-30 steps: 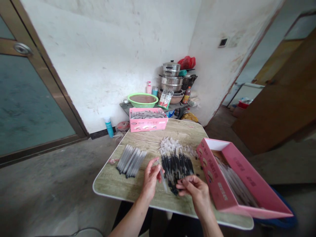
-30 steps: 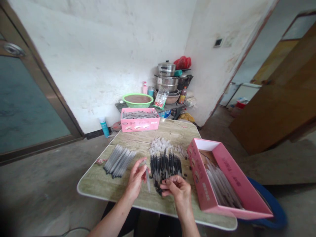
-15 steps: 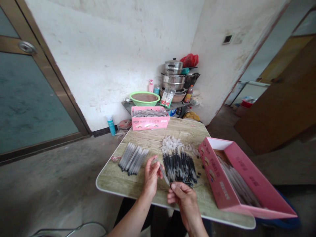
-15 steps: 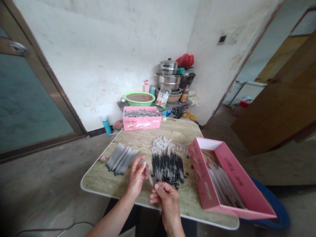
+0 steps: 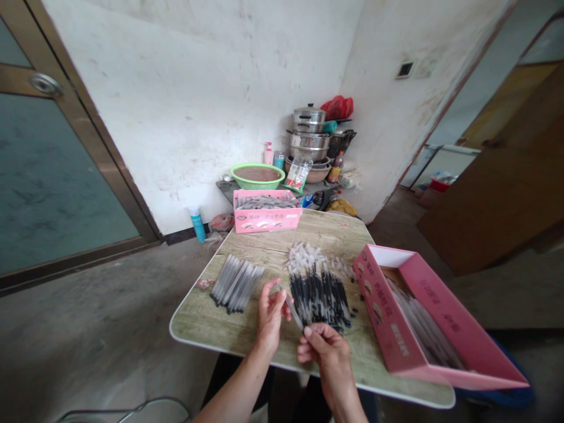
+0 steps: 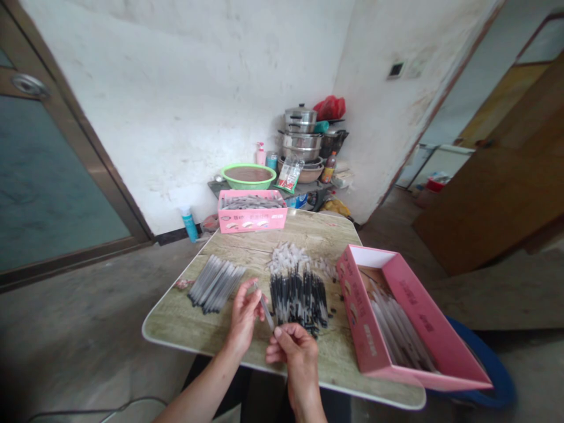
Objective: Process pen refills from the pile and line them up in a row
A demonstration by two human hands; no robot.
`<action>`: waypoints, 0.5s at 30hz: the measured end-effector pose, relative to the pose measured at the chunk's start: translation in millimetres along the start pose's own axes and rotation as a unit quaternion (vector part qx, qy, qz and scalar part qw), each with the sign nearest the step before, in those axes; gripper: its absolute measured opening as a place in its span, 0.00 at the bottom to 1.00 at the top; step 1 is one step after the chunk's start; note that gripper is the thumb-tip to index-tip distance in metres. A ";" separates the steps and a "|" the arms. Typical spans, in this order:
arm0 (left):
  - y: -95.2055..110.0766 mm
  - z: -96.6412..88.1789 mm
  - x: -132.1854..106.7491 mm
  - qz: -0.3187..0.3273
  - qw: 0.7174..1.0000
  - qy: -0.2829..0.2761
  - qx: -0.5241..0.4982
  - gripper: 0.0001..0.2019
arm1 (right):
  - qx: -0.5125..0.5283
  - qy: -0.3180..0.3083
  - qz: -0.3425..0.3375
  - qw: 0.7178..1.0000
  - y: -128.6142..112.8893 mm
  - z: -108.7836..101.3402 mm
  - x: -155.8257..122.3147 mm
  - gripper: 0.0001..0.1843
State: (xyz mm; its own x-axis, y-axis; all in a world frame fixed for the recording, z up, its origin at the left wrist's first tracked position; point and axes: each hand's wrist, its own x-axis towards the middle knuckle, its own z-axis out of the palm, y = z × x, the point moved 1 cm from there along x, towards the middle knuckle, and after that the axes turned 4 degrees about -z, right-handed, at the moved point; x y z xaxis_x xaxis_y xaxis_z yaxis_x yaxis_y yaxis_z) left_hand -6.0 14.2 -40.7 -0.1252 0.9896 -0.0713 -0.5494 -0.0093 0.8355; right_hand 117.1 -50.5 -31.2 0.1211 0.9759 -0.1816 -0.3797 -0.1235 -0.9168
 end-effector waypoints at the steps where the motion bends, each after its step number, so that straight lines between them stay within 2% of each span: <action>1: -0.4 -0.1 -0.1 0.001 1.000 -0.001 0.003 0.21 | -0.004 0.005 -0.005 1.000 0.2 -0.3 0.8 0.15; 7: -1.7 -1.1 -0.1 -0.011 1.000 -0.005 -0.002 0.24 | -0.016 0.034 -0.036 0.999 -0.7 -2.0 2.4 0.15; 11: -1.5 -0.1 -1.1 -0.054 0.998 -0.038 0.001 0.18 | -0.018 0.071 -0.056 0.996 0.8 -5.6 1.9 0.15; 15: -1.5 0.3 -2.9 -0.057 0.997 -0.047 0.006 0.13 | -0.020 0.091 -0.074 0.993 0.7 -7.6 1.1 0.15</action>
State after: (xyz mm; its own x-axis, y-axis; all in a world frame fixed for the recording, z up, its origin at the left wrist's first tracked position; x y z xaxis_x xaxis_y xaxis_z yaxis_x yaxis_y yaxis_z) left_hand -4.6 11.4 -41.6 0.0162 0.9932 -0.1153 -0.5464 0.1054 0.8309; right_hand 123.9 -50.9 -34.7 0.3375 0.9358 -0.1023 -0.3098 0.0078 -0.9508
